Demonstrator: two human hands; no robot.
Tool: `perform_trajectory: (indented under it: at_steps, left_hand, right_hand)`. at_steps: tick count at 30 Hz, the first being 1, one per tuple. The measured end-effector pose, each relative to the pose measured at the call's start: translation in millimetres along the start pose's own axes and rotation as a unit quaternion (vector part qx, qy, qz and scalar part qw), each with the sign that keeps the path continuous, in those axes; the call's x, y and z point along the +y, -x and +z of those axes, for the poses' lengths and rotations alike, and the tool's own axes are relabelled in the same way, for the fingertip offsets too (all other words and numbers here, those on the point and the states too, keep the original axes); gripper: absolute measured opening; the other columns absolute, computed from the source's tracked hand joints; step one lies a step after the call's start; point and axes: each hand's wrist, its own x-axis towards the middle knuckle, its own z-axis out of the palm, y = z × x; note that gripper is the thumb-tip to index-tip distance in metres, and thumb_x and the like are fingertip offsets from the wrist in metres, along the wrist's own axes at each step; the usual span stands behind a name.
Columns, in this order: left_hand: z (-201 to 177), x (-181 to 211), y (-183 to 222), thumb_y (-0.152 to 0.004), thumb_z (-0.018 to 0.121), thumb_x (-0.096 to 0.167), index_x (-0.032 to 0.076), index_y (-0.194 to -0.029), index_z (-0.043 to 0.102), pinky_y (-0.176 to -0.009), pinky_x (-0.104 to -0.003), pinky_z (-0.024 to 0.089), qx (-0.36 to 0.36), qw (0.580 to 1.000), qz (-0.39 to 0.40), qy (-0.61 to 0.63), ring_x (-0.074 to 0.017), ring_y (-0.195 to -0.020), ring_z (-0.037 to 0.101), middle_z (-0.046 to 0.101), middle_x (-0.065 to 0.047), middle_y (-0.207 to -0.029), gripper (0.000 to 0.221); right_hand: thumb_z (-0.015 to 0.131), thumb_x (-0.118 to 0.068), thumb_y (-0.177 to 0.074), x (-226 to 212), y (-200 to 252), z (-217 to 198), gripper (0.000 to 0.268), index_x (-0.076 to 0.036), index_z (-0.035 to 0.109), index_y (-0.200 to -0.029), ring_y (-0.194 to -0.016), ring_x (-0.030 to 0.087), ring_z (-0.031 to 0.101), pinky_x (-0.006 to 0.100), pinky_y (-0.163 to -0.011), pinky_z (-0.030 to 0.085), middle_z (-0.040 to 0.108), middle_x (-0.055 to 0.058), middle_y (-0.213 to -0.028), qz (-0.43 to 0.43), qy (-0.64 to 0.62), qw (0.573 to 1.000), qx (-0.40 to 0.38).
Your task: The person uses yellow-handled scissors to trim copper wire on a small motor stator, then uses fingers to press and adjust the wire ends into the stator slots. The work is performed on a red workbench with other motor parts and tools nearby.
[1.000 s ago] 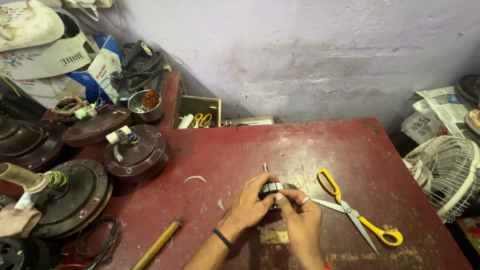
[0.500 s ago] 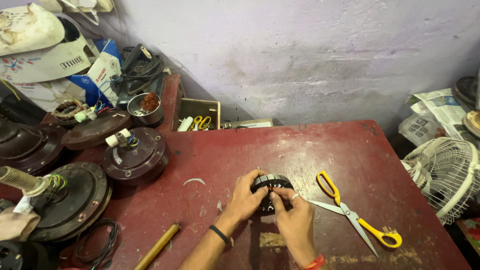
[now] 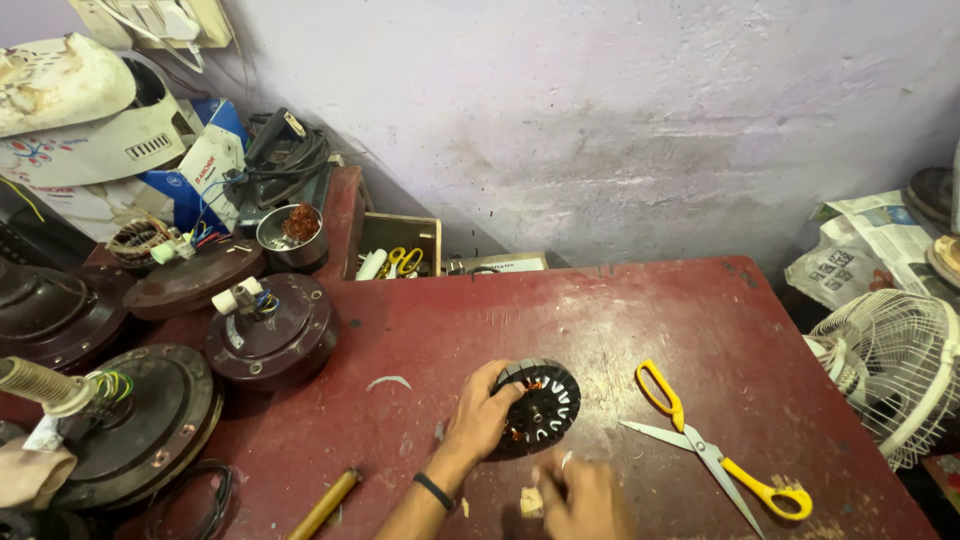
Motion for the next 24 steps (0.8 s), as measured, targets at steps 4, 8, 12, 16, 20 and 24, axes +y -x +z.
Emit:
perform_trajectory:
  at_steps: [4, 8, 12, 16, 20, 24]
  left_hand:
    - [-3.3, 11.0, 0.4, -0.079, 0.062, 0.016, 0.003, -0.112, 0.072, -0.091, -0.039, 0.052, 0.019, 0.994, 0.075, -0.082, -0.0301, -0.101, 0.069, 0.072, -0.014, -0.106, 0.036]
    - [1.9, 16.5, -2.0, -0.081, 0.073, 0.019, 0.006, -0.11, 0.074, -0.09, -0.036, 0.054, 0.03, 0.991, 0.013, -0.133, -0.0285, -0.099, 0.072, 0.074, -0.011, -0.104, 0.032]
    - [-2.5, 13.4, -6.0, -0.081, 0.079, 0.018, 0.004, -0.108, 0.074, -0.088, -0.035, 0.055, 0.005, 0.992, 0.041, -0.12, -0.0269, -0.096, 0.072, 0.072, -0.01, -0.1, 0.031]
    - [-8.1, 8.3, -7.0, -0.077, 0.08, 0.01, 0.009, -0.113, 0.075, -0.089, -0.034, 0.055, -0.038, 0.998, 0.012, -0.058, -0.0225, -0.097, 0.072, 0.072, -0.007, -0.1, 0.036]
    - [-6.8, 11.6, -12.2, -0.074, 0.081, 0.006, 0.011, -0.115, 0.075, -0.09, -0.031, 0.056, -0.06, 0.998, -0.012, -0.026, -0.0193, -0.098, 0.072, 0.074, -0.004, -0.102, 0.042]
    - [3.4, 19.6, -18.3, -0.074, 0.082, 0.006, 0.007, -0.111, 0.075, -0.089, -0.031, 0.054, -0.069, 0.993, 0.058, -0.081, -0.0205, -0.098, 0.07, 0.073, -0.006, -0.103, 0.038]
  right_hand:
    - [0.073, -0.016, -0.078, 47.5, 11.5, 12.3, 0.014, -0.013, 0.081, -0.089, -0.065, 0.016, 0.079, 0.036, -0.064, 0.059, 0.078, 0.011, -0.069, -0.051, -0.031, 0.99, -0.13]
    - [0.086, -0.033, -0.08, 55.1, 7.4, -9.6, 0.028, -0.018, 0.084, -0.103, -0.075, 0.016, 0.081, 0.032, -0.075, 0.062, 0.083, 0.011, -0.086, 0.0, -0.016, 0.977, -0.211]
    - [0.086, -0.031, -0.079, 30.9, -5.7, -46.0, 0.033, -0.015, 0.083, -0.108, -0.074, 0.02, 0.077, 0.034, -0.073, 0.064, 0.084, 0.005, -0.094, 0.136, -0.032, 0.988, -0.061]
    - [0.08, -0.022, -0.079, 9.4, -33.8, -56.2, 0.037, -0.004, 0.078, -0.112, -0.087, 0.018, 0.077, 0.033, -0.081, 0.06, 0.079, 0.009, -0.099, 0.054, -0.174, 0.981, 0.059]
    - [0.076, -0.017, -0.083, -5.6, -71.7, -31.5, 0.046, -0.001, 0.067, -0.125, -0.102, 0.014, 0.069, 0.029, -0.088, 0.054, 0.075, 0.006, -0.112, -0.02, -0.318, 0.946, 0.062]
    - [0.072, -0.014, -0.087, -9.8, -86.0, -12.1, 0.027, 0.001, 0.073, -0.109, -0.083, 0.012, 0.068, 0.027, -0.076, 0.055, 0.075, 0.006, -0.091, 0.033, -0.428, 0.903, 0.037]
